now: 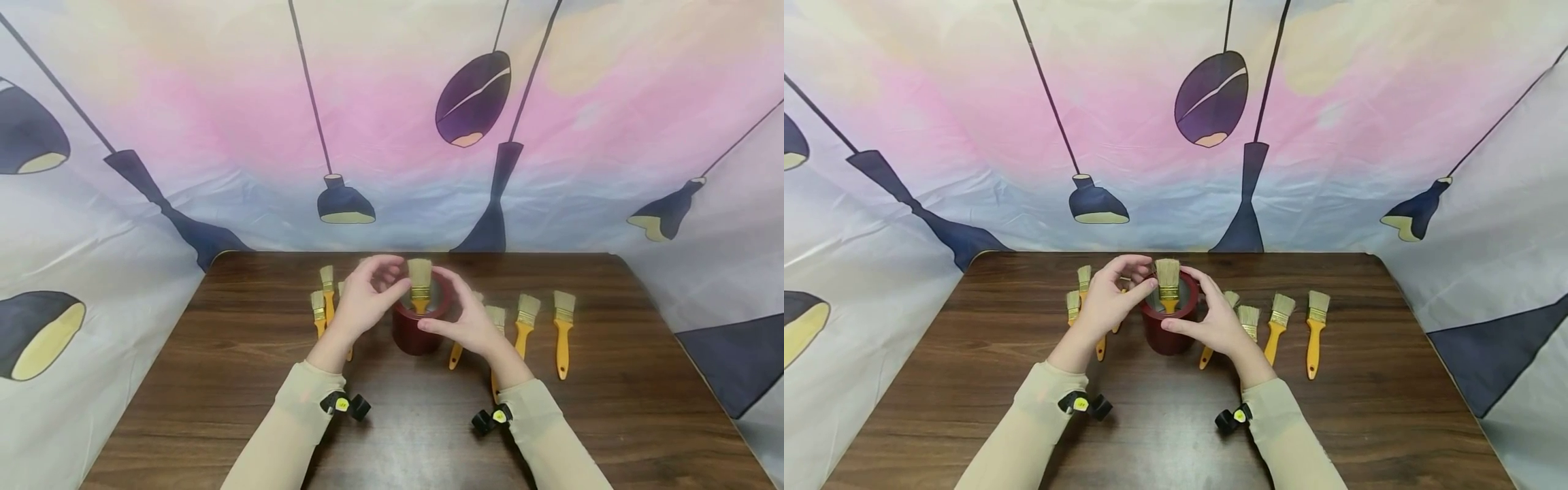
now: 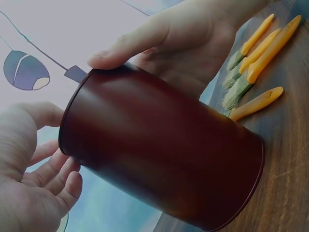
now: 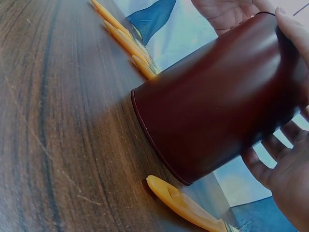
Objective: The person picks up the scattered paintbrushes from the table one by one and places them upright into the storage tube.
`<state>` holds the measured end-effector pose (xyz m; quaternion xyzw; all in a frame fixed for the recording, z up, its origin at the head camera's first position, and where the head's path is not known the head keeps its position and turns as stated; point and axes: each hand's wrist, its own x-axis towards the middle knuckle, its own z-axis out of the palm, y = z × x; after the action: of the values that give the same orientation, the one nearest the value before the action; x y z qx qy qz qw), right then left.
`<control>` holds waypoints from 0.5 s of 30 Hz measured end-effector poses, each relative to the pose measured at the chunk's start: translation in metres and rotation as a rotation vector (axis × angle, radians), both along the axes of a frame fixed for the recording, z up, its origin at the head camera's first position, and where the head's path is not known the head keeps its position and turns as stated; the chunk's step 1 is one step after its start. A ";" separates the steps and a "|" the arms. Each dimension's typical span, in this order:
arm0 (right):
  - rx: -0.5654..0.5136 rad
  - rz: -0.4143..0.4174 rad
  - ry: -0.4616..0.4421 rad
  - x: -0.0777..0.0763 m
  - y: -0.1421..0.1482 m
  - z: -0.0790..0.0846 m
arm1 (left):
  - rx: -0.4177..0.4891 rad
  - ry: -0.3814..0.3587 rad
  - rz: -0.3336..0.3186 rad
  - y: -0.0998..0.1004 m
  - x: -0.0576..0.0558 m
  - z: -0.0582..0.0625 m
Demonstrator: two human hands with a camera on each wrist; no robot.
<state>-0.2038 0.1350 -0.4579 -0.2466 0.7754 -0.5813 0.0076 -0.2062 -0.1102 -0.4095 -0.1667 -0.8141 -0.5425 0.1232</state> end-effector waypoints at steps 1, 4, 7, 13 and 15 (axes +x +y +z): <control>0.003 -0.003 0.000 0.001 0.001 0.000 | 0.005 -0.001 -0.004 0.000 0.000 0.001; 0.009 -0.012 -0.001 0.001 0.002 0.001 | 0.014 0.001 -0.014 -0.005 0.001 0.004; 0.019 -0.020 -0.004 0.001 0.002 0.001 | 0.011 0.006 -0.002 -0.017 0.002 0.009; 0.039 -0.021 -0.013 0.001 0.000 0.000 | -0.048 0.002 0.135 -0.063 0.000 0.009; 0.038 -0.022 -0.012 0.001 0.001 0.000 | -0.106 -0.014 0.186 -0.080 0.000 0.007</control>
<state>-0.2026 0.1358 -0.4579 -0.2342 0.7891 -0.5678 0.0104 -0.2058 -0.1905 -0.4029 -0.0932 -0.8543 -0.4862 0.1584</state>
